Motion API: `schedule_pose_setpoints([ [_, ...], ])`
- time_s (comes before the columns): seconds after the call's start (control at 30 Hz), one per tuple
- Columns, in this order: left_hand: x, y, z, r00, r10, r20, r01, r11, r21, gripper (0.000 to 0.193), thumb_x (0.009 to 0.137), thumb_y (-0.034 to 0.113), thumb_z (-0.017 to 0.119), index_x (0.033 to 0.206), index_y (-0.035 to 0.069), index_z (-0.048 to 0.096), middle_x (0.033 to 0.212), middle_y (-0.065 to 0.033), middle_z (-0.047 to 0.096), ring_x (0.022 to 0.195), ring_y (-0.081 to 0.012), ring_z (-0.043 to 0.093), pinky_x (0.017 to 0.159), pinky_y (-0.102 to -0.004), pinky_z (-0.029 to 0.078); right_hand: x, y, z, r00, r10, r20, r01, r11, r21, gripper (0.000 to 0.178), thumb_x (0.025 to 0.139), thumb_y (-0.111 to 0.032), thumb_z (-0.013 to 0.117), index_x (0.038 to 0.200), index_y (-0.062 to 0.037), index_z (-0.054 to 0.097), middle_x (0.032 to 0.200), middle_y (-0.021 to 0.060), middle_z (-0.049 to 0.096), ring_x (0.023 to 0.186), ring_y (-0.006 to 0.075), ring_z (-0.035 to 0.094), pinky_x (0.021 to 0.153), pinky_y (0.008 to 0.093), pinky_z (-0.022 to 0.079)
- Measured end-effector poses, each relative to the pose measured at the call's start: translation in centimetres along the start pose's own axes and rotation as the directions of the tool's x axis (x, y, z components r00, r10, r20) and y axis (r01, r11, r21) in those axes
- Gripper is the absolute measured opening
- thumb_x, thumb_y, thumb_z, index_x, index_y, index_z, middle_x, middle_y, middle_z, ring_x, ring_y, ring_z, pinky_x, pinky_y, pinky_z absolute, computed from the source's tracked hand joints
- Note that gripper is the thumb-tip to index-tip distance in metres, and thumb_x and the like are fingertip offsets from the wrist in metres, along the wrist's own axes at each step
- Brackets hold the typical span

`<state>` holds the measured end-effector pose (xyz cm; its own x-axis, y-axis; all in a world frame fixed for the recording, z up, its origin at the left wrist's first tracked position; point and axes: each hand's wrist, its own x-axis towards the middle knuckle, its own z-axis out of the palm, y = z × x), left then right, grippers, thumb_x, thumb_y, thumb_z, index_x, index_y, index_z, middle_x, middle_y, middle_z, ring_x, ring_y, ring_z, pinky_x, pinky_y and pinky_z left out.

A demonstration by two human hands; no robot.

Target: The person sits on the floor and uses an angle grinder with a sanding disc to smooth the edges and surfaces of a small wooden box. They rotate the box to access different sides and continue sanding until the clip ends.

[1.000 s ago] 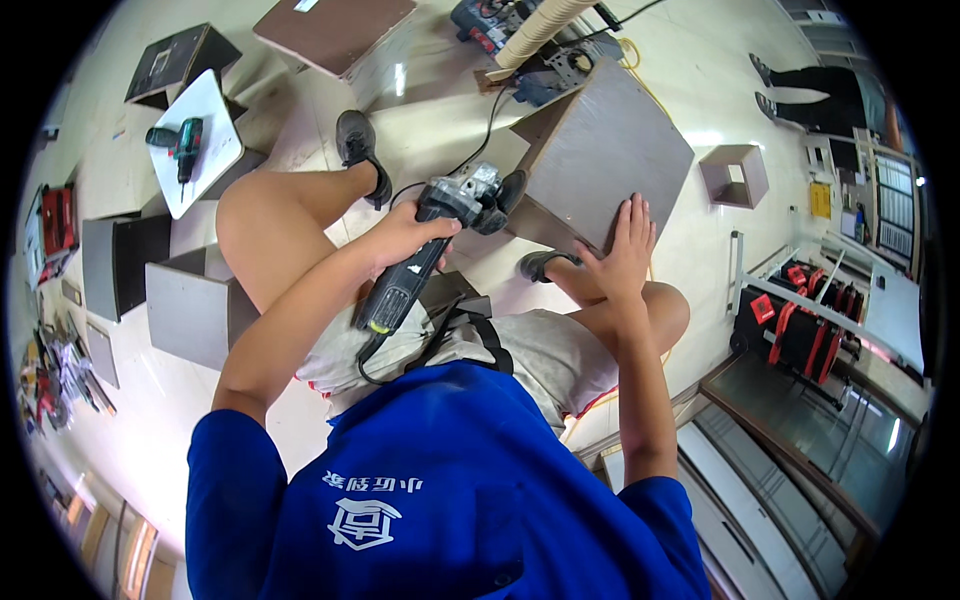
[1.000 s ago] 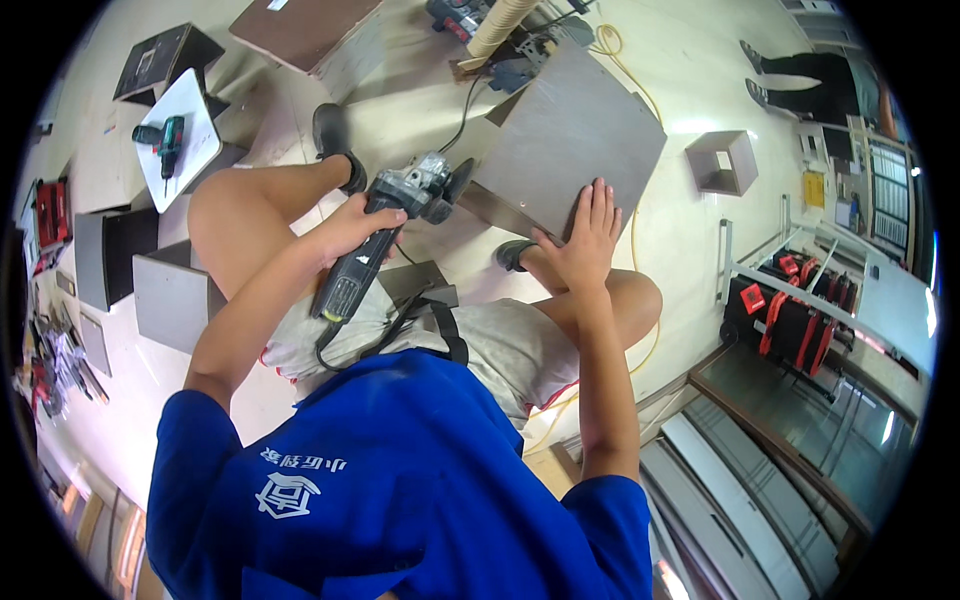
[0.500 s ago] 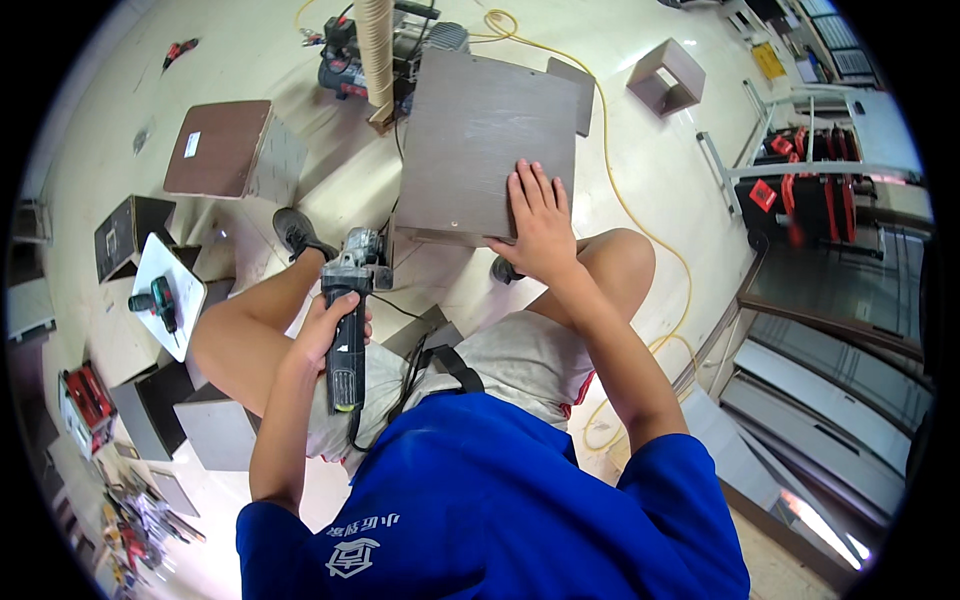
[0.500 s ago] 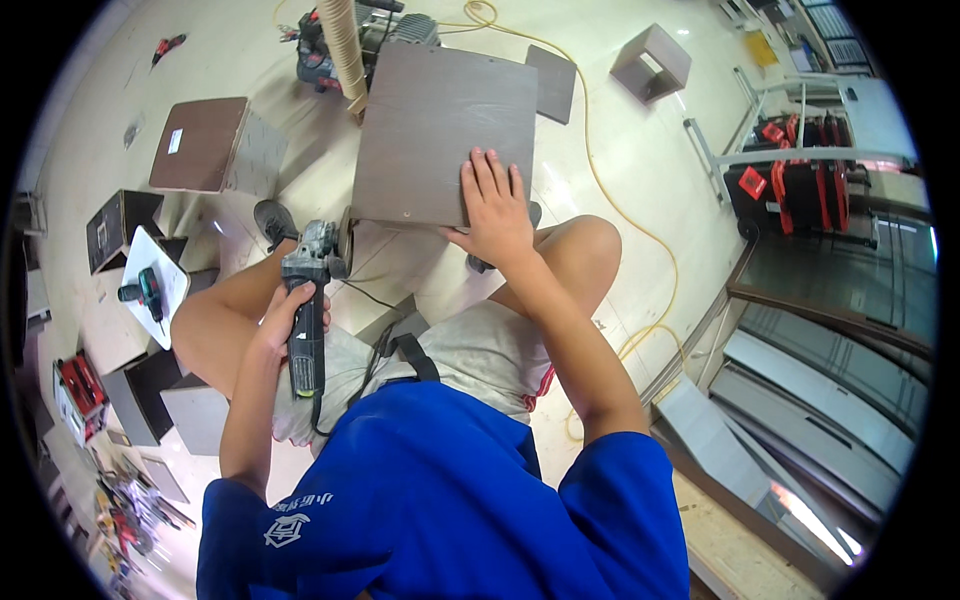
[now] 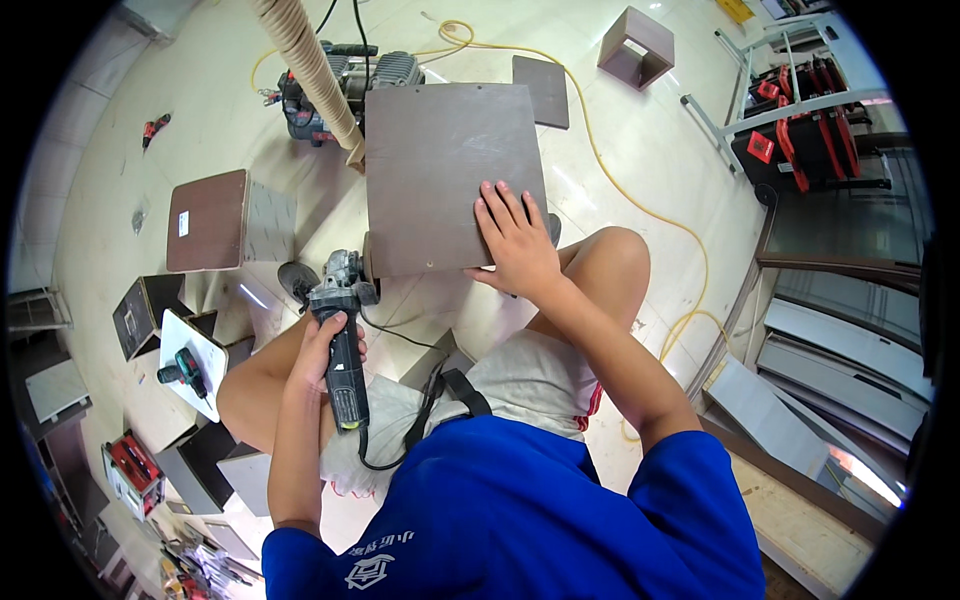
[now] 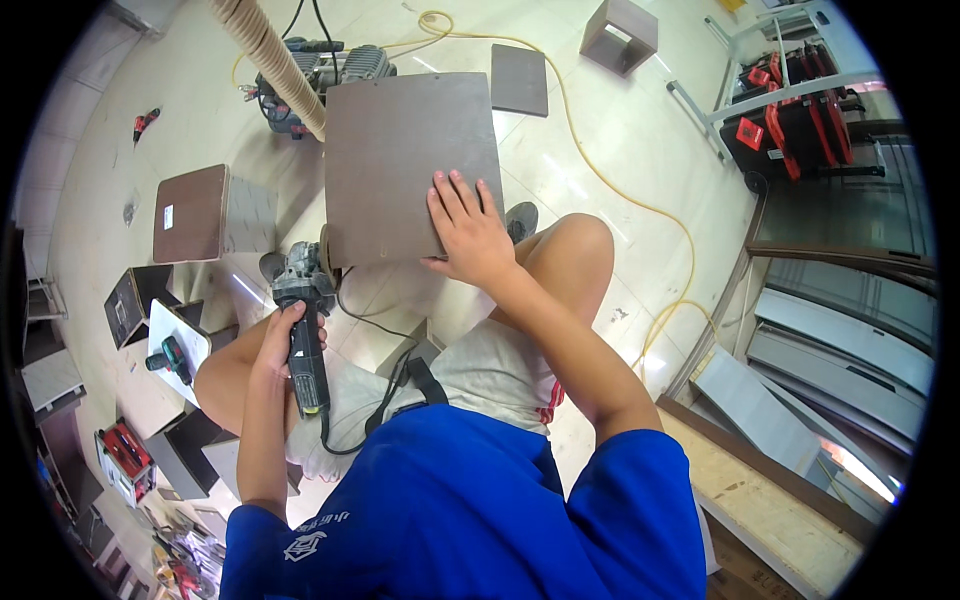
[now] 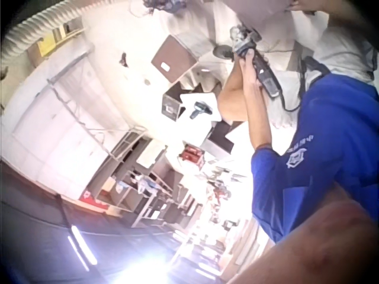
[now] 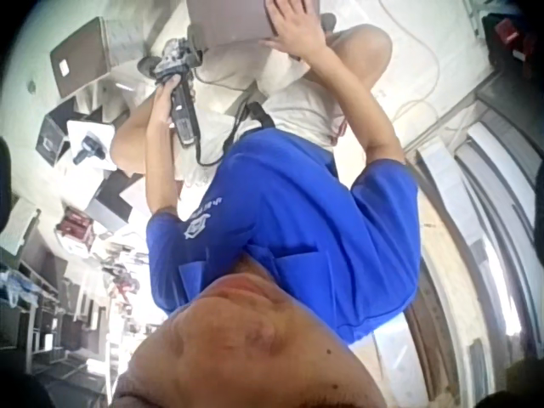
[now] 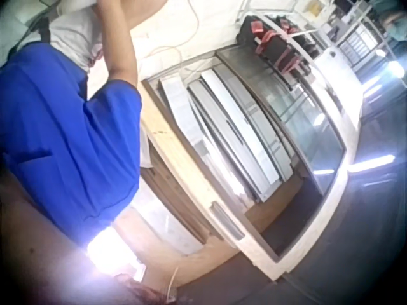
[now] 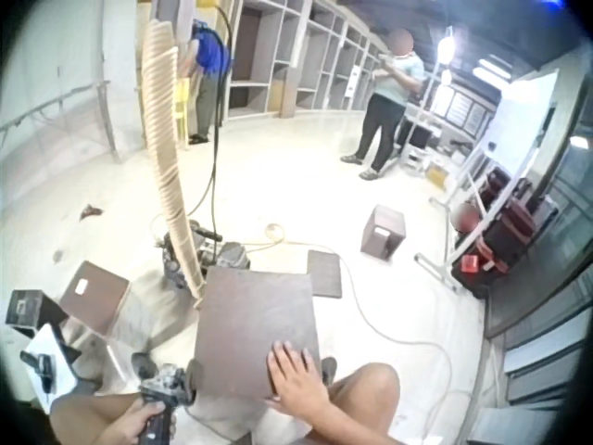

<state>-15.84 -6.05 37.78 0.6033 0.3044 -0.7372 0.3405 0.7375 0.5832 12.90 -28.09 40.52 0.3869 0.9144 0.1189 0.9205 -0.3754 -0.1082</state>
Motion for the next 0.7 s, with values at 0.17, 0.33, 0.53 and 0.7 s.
schedule_pose_setpoints([
  [0.17,2.1,2.8,0.5,1.000,-0.008,0.024,0.008,1.000,0.008,0.036,0.093,0.030,0.069,0.107,0.003,0.051,0.082,-0.0139,0.066,0.063,-0.0232,0.068,0.055,-0.0367,0.059,0.2,0.2,-0.1,0.999,0.005,0.041,-0.006,1.000,0.014,0.101,0.066,-0.052,0.085,0.145,-0.0013,0.045,0.158,0.0178,0.034,0.147,0.0354,0.030,0.118,0.0549,0.026],
  [0.33,4.3,5.3,0.6,0.999,-0.050,0.010,0.049,0.999,0.017,0.034,0.092,0.033,0.070,0.099,0.004,0.054,0.079,-0.0133,0.066,0.063,-0.0216,0.067,0.055,-0.0345,0.059,0.4,0.3,-0.4,0.999,0.004,0.048,-0.005,1.000,0.030,0.101,0.065,-0.050,0.085,0.144,-0.0015,0.045,0.158,0.0177,0.034,0.147,0.0353,0.031,0.118,0.0557,0.027],
  [0.53,7.4,8.7,1.1,0.994,-0.106,0.010,0.105,0.992,0.065,0.040,0.091,0.035,0.071,0.107,0.004,0.051,0.083,-0.0128,0.066,0.064,-0.0219,0.068,0.053,-0.0356,0.060,0.5,0.6,-0.8,0.997,0.000,0.075,-0.004,0.999,0.053,0.099,0.063,-0.044,0.087,0.143,-0.0005,0.047,0.157,0.0191,0.036,0.146,0.0352,0.032,0.118,0.0554,0.027],
  [0.7,10.5,11.2,0.6,0.995,-0.095,0.027,0.092,0.992,0.091,0.043,0.090,0.039,0.070,0.108,0.003,0.053,0.084,-0.0120,0.066,0.064,-0.0211,0.068,0.054,-0.0367,0.060,0.7,0.7,-1.1,0.997,-0.005,0.075,-0.001,0.997,0.074,0.100,0.062,-0.044,0.088,0.142,0.0001,0.047,0.157,0.0192,0.036,0.146,0.0350,0.032,0.118,0.0553,0.026],
])
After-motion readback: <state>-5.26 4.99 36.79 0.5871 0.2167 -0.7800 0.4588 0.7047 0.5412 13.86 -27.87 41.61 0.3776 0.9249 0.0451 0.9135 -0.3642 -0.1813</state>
